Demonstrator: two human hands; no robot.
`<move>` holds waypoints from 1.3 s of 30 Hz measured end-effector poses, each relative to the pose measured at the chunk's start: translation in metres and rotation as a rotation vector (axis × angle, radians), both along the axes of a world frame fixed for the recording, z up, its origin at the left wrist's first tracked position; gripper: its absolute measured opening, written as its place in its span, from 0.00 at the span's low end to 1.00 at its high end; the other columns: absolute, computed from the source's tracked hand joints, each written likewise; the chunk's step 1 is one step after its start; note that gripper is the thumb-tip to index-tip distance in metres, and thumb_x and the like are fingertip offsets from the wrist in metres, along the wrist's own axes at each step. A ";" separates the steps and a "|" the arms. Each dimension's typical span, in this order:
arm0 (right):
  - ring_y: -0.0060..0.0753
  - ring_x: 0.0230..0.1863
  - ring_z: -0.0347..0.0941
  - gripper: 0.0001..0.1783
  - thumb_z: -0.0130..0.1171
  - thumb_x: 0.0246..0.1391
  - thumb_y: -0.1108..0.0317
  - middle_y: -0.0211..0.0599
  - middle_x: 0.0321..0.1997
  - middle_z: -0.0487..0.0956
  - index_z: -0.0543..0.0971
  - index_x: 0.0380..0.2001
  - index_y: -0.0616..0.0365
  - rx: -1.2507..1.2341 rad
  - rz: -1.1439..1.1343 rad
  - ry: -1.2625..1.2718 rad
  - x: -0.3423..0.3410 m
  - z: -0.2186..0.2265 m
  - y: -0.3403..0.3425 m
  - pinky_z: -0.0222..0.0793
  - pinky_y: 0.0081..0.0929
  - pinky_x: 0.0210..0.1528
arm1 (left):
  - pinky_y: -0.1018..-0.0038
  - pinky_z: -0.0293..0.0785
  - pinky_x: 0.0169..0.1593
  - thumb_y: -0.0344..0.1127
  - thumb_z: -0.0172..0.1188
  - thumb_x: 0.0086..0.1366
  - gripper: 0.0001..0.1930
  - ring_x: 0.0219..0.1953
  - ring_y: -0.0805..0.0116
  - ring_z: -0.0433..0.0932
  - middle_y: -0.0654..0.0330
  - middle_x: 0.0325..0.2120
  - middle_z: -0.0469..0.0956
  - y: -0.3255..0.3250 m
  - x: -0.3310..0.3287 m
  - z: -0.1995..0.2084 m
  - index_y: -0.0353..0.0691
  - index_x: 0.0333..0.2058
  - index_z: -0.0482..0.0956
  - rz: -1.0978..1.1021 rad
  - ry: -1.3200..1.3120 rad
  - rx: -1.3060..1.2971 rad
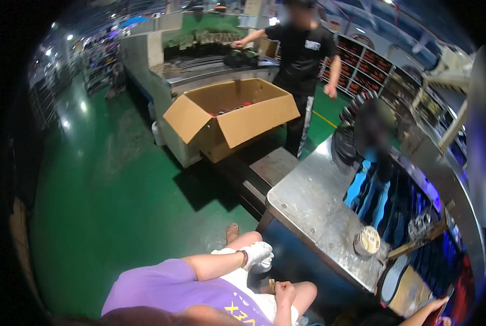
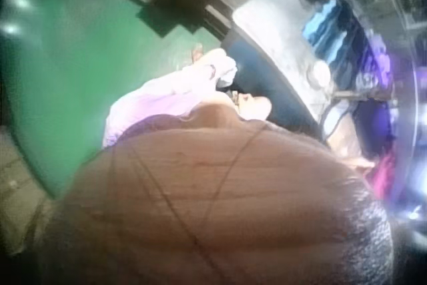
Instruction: The person applies glue to the edges of black shoe soles using a small brush. They repeatedly dip the brush into a container and spread glue along the perimeter of each sole, then place the soles on a metal table. Another worker nearby handles additional soles and places them into a cardboard box.
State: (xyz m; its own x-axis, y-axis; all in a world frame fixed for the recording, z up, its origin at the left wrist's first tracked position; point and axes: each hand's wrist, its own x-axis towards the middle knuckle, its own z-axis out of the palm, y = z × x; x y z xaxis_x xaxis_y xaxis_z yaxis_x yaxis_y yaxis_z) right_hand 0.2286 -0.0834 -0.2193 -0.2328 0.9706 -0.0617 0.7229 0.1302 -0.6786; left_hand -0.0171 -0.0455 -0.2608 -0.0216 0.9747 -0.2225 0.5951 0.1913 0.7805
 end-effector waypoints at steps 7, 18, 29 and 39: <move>0.48 0.29 0.82 0.16 0.68 0.50 0.58 0.48 0.24 0.83 0.83 0.24 0.63 0.006 0.050 -0.001 0.004 -0.005 0.012 0.75 0.41 0.38 | 0.72 0.66 0.23 0.31 0.50 0.67 0.09 0.22 0.72 0.74 0.65 0.22 0.75 -0.014 -0.001 0.034 0.48 0.28 0.76 0.291 -0.692 -0.224; 0.43 0.26 0.81 0.15 0.70 0.49 0.60 0.46 0.22 0.82 0.83 0.24 0.64 -0.015 0.117 0.012 -0.016 0.002 0.013 0.75 0.39 0.35 | 0.73 0.70 0.27 0.30 0.57 0.60 0.06 0.26 0.74 0.74 0.66 0.22 0.75 -0.034 -0.012 0.045 0.46 0.23 0.75 0.463 -0.861 -0.115; 0.40 0.25 0.79 0.14 0.70 0.48 0.64 0.45 0.21 0.81 0.81 0.22 0.65 -0.073 -0.011 0.130 0.022 -0.044 0.023 0.74 0.37 0.34 | 0.74 0.66 0.22 0.30 0.57 0.62 0.09 0.20 0.75 0.69 0.69 0.19 0.71 0.004 0.014 0.008 0.48 0.23 0.72 0.123 -0.753 -0.342; 0.42 0.26 0.79 0.14 0.70 0.48 0.64 0.46 0.21 0.81 0.82 0.22 0.65 -0.054 0.007 0.123 0.018 -0.043 0.019 0.74 0.38 0.35 | 0.71 0.68 0.23 0.33 0.59 0.61 0.05 0.23 0.73 0.76 0.69 0.21 0.76 0.028 0.025 -0.103 0.50 0.26 0.79 -0.113 -0.274 0.132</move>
